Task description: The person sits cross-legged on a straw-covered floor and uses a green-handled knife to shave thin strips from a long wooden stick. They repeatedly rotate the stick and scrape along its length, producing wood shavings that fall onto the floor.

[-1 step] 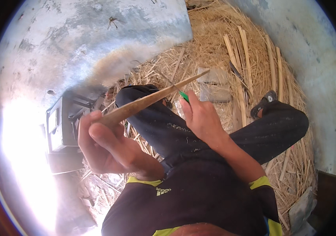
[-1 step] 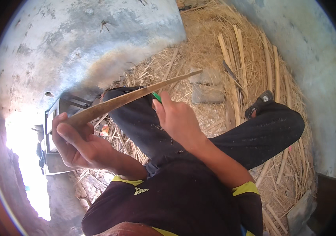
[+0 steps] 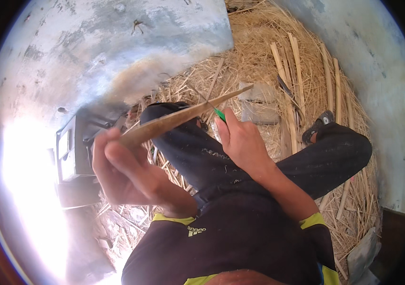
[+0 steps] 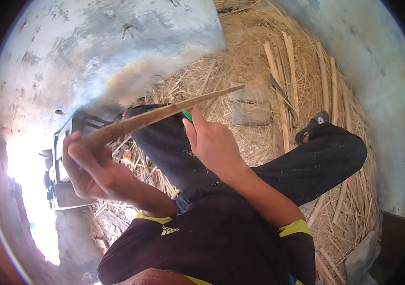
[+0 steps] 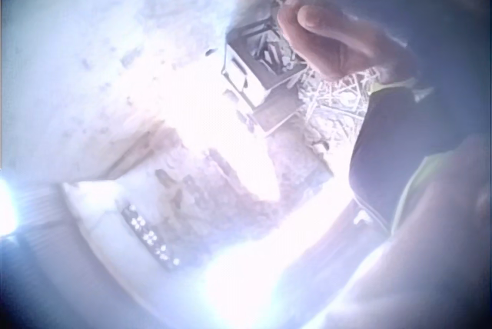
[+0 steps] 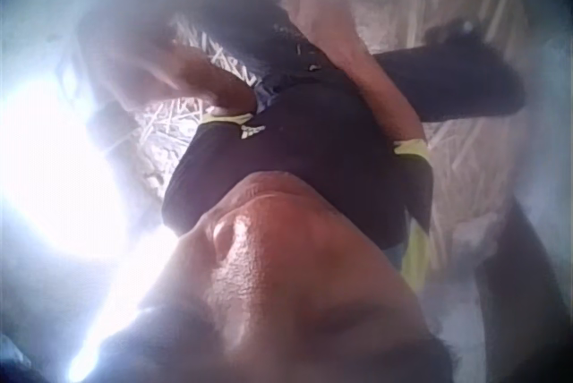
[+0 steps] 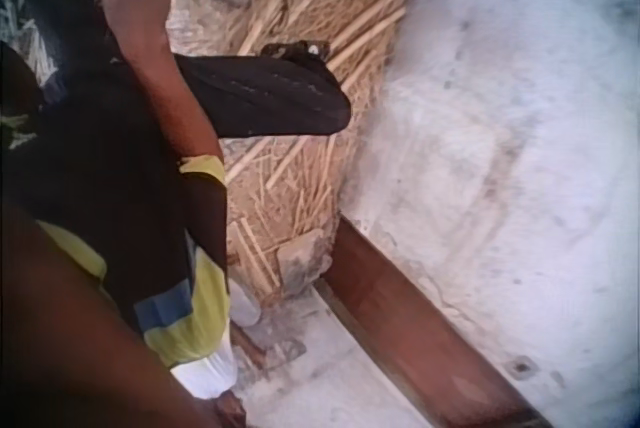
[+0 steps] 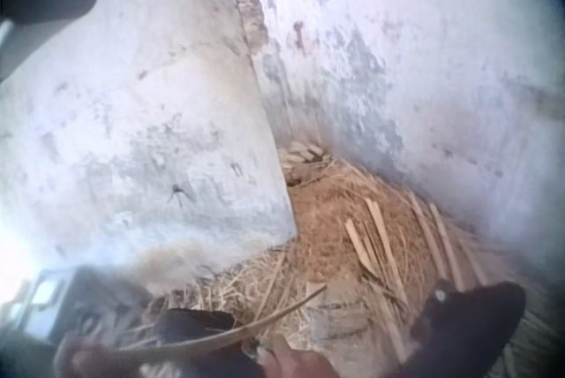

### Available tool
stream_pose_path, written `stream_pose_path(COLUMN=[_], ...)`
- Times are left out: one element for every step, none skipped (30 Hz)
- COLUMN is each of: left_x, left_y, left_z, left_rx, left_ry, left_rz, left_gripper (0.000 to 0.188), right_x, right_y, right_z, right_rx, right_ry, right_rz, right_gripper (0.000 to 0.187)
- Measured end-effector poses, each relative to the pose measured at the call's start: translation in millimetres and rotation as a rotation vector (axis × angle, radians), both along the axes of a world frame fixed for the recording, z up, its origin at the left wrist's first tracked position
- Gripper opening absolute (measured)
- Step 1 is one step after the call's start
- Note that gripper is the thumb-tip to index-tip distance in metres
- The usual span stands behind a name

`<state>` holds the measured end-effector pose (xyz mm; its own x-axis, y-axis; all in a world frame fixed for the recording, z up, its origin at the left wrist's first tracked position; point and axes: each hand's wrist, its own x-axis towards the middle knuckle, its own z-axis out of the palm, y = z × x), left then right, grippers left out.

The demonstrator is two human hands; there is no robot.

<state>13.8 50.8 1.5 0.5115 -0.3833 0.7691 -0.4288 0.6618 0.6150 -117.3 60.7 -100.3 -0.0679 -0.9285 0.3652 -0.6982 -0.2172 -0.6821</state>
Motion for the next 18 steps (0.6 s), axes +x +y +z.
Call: stream_pose_path(left_x=[4.4,6.2,7.5,6.7,7.3,11.3,11.0,9.7,4.0,5.9,7.9,8.0,7.2,5.6,4.6,5.1,6.2,7.1], left_y=[0.3,2.1,5.0,7.7,10.1,11.4,11.2,10.7,8.2,10.8,14.9,16.5,16.2,15.3,14.6,13.0,12.6,12.3], left_z=[2.6,4.0,5.0,5.1,5.2,3.9,2.6,1.9,0.0,0.4,0.7,1.6,-1.2,0.8,1.3,4.5,4.8,5.0], left_rx=[0.035,0.055,0.072,0.086,0.099,0.105,0.104,0.102,0.095,0.09,0.085,0.08,0.096,0.104,0.112,0.105,0.111,0.117], left_ry=[-0.002,0.016,-0.01,-0.028,-0.046,-0.058,-0.051,-0.042,-0.02,-0.033,-0.047,-0.06,-0.041,-0.027,-0.013,-0.032,-0.047,-0.062], left_rz=[-0.005,-0.065,-0.04,-0.015,0.009,-0.017,-0.029,-0.046,-0.076,-0.07,-0.065,-0.061,-0.069,-0.075,-0.081,-0.076,-0.077,-0.077], left_gripper=[0.029,0.026,0.025,0.025,0.025,0.025,0.025,0.025,0.025,0.026,0.026,0.026,0.027,0.028,0.028,0.029,0.029,0.029], right_x=[4.1,7.8,12.1,13.6,13.2,10.2,4.4,-5.2,-23.3,-25.5,-24.5,-21.9,-15.2,-10.0,-10.1,-9.5,-10.1,-18.6], right_y=[0.8,2.3,3.5,3.5,2.9,1.7,1.1,0.3,-1.8,-3.8,-3.5,-1.7,5.5,4.8,3.8,-1.7,-4.3,-7.3], right_z=[5.8,5.4,2.2,-1.8,-6.8,-14.3,-25.5,-48.4,-78.0,-74.5,-70.5,-64.6,-51.1,-31.6,-36.3,-40.5,-48.3,-61.0], right_rx=[0.016,0.008,-0.001,-0.013,0.032,0.076,0.124,0.166,0.205,0.246,0.203,0.16,0.143,0.105,0.154,0.183,0.226,0.251], right_ry=[0.027,0.037,0.048,0.066,0.083,0.1,0.115,0.153,0.202,0.24,0.18,0.12,0.057,-0.032,-0.019,-0.008,0.008,0.037], right_rz=[-0.017,-0.027,-0.036,-0.046,-0.066,-0.086,-0.118,-0.164,-0.226,-0.256,-0.208,-0.161,-0.12,-0.057,-0.076,-0.092,-0.112,-0.14], right_gripper=[0.024,0.025,0.025,0.025,0.025,0.025,0.025,0.024,0.024,0.024,0.023,0.023,0.023,0.025,0.025,0.025,0.025,0.025])
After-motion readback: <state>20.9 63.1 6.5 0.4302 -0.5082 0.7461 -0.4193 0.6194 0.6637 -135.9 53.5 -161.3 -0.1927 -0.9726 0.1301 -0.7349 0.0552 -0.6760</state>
